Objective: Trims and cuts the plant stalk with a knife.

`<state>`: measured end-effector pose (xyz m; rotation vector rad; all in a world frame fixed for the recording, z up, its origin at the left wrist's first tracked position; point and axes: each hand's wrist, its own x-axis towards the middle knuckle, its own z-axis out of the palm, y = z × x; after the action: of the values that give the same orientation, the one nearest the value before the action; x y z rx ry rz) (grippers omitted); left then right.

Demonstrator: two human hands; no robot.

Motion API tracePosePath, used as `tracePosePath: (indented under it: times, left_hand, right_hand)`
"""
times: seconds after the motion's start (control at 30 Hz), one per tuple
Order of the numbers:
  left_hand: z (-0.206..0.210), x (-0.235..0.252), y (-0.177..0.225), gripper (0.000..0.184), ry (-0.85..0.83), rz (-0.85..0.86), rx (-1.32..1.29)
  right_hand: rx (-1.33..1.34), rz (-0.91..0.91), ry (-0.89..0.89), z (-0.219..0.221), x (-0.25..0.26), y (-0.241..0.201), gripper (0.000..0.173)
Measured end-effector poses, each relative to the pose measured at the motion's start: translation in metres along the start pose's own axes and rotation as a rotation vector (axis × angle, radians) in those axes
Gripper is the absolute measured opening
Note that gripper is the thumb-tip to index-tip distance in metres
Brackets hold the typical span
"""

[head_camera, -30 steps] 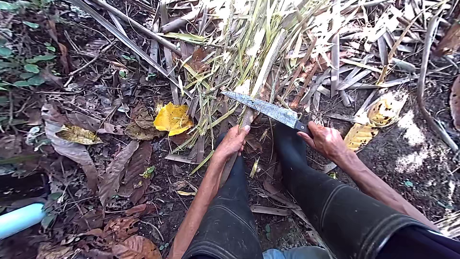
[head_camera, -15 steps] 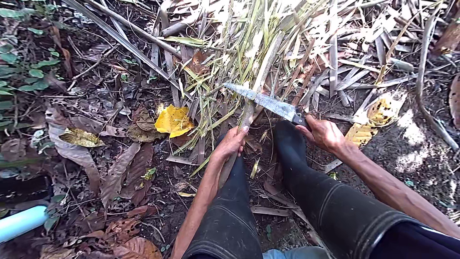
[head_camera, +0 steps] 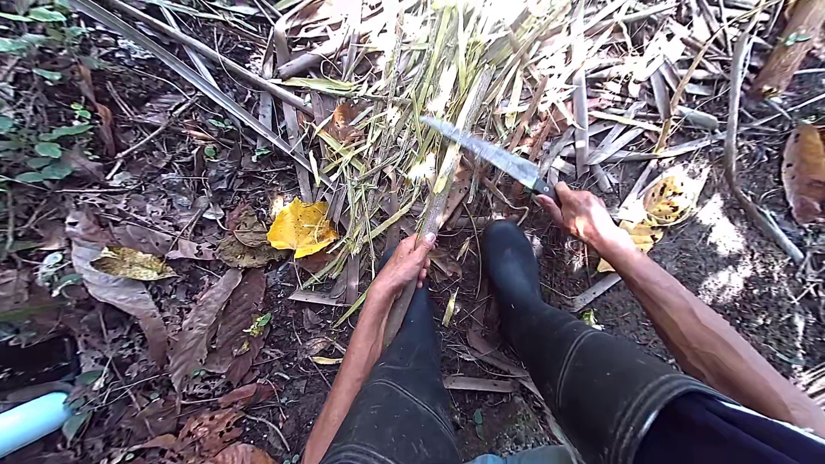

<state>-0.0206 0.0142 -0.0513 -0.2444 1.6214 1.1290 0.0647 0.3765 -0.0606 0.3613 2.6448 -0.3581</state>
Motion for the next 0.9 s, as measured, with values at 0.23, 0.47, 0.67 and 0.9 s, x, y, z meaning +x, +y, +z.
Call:
tracePosePath:
  times: [0.23, 0.47, 0.67, 0.9]
  left_hand:
    - [-0.002, 0.001, -0.001, 0.038, -0.016, 0.012, -0.008]
    - [-0.002, -0.011, -0.006, 0.035, -0.048, 0.058, 0.01]
    - [-0.003, -0.02, -0.006, 0.036, -0.061, 0.127, -0.001]
    - [-0.003, -0.024, -0.004, 0.037, -0.067, 0.144, -0.035]
  right_hand:
    - [0.002, -0.187, 0.148, 0.016, -0.011, 0.007, 0.059]
    - [0.008, 0.055, 0.191, -0.012, 0.013, 0.019, 0.066]
    - [0.001, -0.069, 0.13, -0.03, 0.01, 0.017, 0.056]
    - [0.005, -0.042, 0.241, -0.047, 0.017, 0.026, 0.06]
